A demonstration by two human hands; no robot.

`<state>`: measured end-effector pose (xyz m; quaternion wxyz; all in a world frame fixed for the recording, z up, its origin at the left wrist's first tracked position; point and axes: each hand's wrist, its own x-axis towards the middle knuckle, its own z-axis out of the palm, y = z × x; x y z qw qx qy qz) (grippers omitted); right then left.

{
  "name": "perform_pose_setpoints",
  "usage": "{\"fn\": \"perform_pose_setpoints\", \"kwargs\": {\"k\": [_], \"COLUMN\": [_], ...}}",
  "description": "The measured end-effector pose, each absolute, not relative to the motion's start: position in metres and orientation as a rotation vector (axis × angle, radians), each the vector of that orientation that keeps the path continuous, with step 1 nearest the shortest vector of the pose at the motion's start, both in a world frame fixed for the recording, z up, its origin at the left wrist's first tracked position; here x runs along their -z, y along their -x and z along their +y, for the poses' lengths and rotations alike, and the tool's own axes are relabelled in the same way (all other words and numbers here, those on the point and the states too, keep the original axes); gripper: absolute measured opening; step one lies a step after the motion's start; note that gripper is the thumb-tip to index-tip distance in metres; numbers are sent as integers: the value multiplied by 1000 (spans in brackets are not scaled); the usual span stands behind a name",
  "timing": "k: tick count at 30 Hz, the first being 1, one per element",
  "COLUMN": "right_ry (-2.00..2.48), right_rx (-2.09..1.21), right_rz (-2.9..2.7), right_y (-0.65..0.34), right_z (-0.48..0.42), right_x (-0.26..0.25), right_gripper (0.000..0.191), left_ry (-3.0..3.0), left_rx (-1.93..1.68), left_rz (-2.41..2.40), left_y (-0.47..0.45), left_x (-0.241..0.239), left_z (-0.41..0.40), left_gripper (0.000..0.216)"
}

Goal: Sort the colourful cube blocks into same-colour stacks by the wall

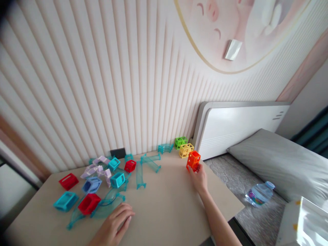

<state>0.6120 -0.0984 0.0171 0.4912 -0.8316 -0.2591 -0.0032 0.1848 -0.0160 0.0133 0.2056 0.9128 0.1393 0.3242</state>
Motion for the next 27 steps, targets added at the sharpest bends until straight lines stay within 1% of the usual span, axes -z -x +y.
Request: {"fn": "perform_pose_setpoints", "kwargs": {"k": [7,12,16,20,27], "right_ry": [2026,2038,2036,1992,1949], "right_rx": [14,27,17,-50,-121], "right_rz": [-609,-582,-586,-642,-734], "right_y": [-651,-662,-652,-628,-595], "right_z": [-107,-109,-108,-108,-99], "right_x": [-13,-13,-11,-11,-18], "right_gripper": [60,58,60,57,52], "left_ry": [-2578,-2599,-2601,-2580,-2536], "left_rx": [-936,-948,-938,-917,-784], "left_rz": [394,382,378,411,468], "left_y": [-186,-184,-185,-185,-185], "left_x": [-11,-7,-7,-9,-17], "left_z": [-14,-11,-10,-11,-17], "left_gripper": [17,16,17,17,20]}}
